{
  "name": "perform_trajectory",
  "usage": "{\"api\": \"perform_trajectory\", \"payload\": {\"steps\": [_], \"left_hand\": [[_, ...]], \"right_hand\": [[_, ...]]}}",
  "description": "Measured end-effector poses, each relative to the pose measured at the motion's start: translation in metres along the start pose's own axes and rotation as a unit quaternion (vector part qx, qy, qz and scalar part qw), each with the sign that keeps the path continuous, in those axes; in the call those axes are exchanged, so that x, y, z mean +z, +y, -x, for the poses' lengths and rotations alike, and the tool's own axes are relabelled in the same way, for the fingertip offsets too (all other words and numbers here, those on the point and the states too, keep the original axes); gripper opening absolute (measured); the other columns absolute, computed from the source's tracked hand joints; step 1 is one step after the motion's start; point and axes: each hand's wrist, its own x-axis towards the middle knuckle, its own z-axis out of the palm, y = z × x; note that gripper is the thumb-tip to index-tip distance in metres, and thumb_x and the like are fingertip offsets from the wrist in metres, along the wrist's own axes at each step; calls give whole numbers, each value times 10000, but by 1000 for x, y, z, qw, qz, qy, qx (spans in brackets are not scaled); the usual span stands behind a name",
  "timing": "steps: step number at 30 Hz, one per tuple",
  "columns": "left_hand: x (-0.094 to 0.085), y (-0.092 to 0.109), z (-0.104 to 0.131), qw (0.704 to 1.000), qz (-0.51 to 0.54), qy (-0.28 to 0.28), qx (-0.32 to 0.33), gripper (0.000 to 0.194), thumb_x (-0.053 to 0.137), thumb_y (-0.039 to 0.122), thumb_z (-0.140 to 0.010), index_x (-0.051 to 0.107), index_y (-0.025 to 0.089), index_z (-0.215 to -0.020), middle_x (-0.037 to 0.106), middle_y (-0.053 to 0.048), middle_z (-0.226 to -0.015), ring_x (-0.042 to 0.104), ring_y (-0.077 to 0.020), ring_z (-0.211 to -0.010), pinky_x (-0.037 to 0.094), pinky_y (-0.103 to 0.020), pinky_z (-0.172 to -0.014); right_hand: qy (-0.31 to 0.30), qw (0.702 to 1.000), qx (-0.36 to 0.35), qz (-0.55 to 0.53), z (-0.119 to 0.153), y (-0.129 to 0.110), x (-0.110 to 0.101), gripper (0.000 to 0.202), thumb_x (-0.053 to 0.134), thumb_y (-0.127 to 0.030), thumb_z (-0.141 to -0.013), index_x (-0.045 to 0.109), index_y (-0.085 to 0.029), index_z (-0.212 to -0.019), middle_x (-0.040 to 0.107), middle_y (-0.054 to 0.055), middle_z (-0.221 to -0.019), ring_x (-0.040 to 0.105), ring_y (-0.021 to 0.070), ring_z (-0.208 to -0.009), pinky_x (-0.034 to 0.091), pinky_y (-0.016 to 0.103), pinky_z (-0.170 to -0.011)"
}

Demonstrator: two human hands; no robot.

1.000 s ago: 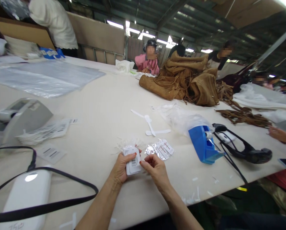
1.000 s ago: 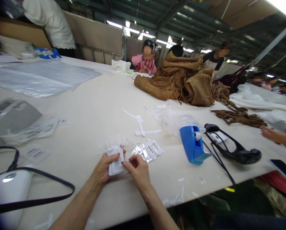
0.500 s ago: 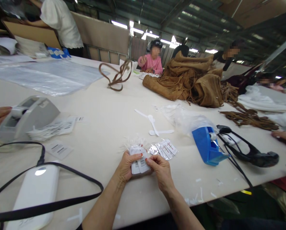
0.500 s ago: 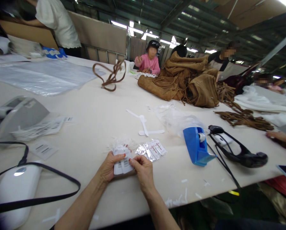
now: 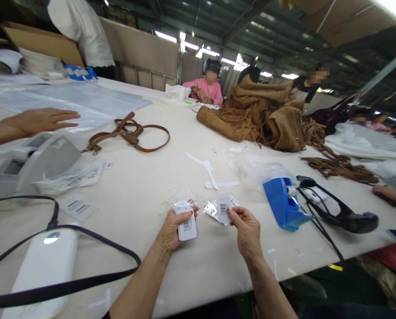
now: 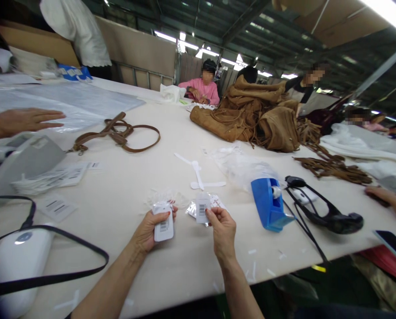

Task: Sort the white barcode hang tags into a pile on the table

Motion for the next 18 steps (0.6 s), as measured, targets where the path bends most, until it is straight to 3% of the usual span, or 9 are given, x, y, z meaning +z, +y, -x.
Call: {"api": "perform_trajectory", "payload": {"steps": [8,12,18], "left_hand": [[1,1,0,1000,-4,16,-3,446,751,75,-544,610,97,-967,688,-79,-798,630,-145,-632,528,-210,-560],[1,0,0,1000,-7,22,-8,428,742,81,-559,607,96,-964,686,-78,-796,629,-142,-624,528,-211,-549],[-1,-1,-1,1000,-15,24,-9,453,747,94,-565,597,94,-992,688,-81,-805,630,-142,-627,532,-212,-549]], "right_hand": [[11,993,-56,102,-11,14,-21,496,723,-501,-656,558,-119,-926,577,10,-675,487,105,-605,388,212,-541],[9,998,17,57,-19,23,-31,515,768,-490,-595,569,-118,-892,598,25,-708,497,107,-615,396,199,-527],[-45,992,105,-57,-14,16,-23,477,816,-430,-523,559,-128,-788,562,15,-715,499,101,-596,393,177,-466]]}}
